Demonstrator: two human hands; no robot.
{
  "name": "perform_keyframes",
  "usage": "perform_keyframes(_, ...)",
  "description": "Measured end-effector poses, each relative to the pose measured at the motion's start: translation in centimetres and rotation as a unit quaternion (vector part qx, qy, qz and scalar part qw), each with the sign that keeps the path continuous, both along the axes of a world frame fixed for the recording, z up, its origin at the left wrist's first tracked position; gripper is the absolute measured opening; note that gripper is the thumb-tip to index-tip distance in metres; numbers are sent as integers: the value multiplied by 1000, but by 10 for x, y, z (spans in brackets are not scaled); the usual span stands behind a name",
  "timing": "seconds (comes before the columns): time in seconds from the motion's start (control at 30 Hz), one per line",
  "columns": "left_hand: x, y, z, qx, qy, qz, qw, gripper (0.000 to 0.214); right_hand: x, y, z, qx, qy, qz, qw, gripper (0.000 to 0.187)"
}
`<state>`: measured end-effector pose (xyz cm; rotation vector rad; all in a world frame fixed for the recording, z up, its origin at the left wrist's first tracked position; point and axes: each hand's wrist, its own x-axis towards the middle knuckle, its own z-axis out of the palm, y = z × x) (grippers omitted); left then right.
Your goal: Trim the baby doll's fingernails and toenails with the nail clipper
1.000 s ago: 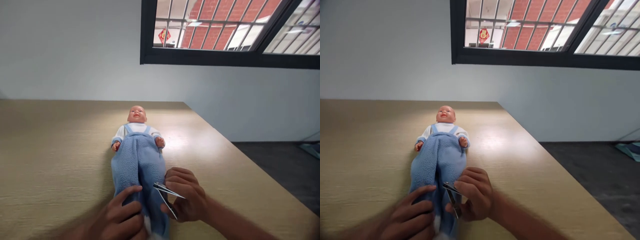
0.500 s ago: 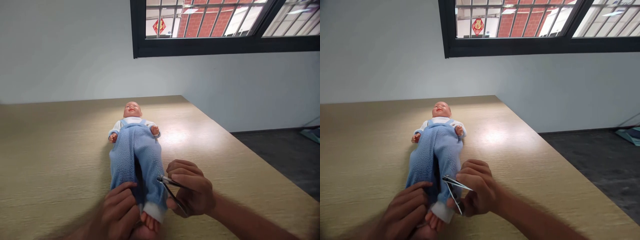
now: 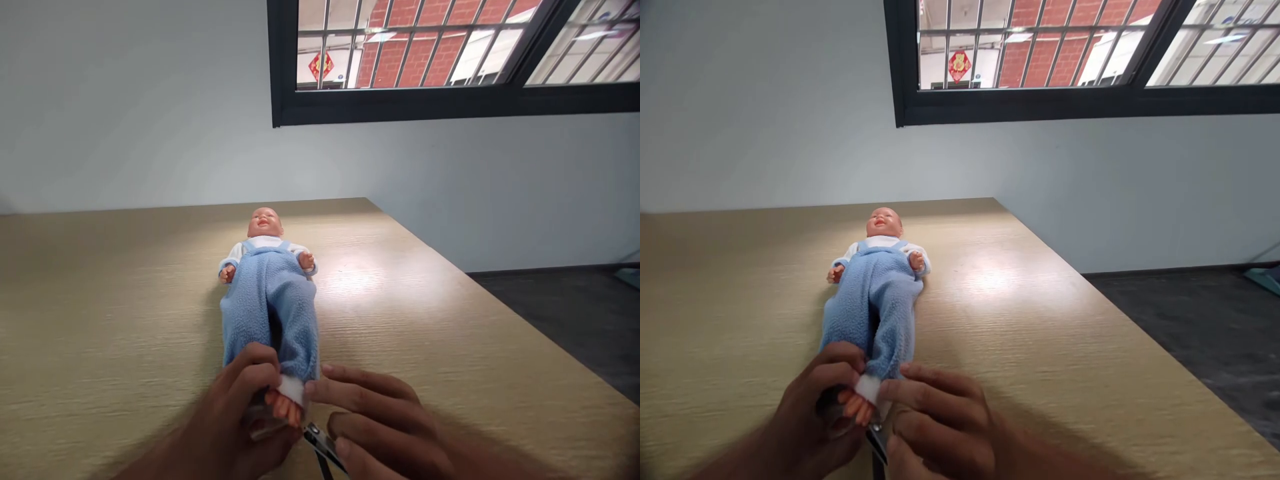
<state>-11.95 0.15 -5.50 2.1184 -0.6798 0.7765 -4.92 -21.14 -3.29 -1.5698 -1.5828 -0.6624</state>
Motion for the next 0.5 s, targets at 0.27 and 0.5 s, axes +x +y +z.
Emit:
perform_keyframes(0.27, -3, 4, -6, 26, 49, -11, 998, 19, 3, -8, 15, -138, 12, 31, 990, 28)
perform_keyframes(0.5, -5, 4, -9, 41, 43, 1, 998, 23, 1, -8, 20, -154, 13, 25, 988, 31)
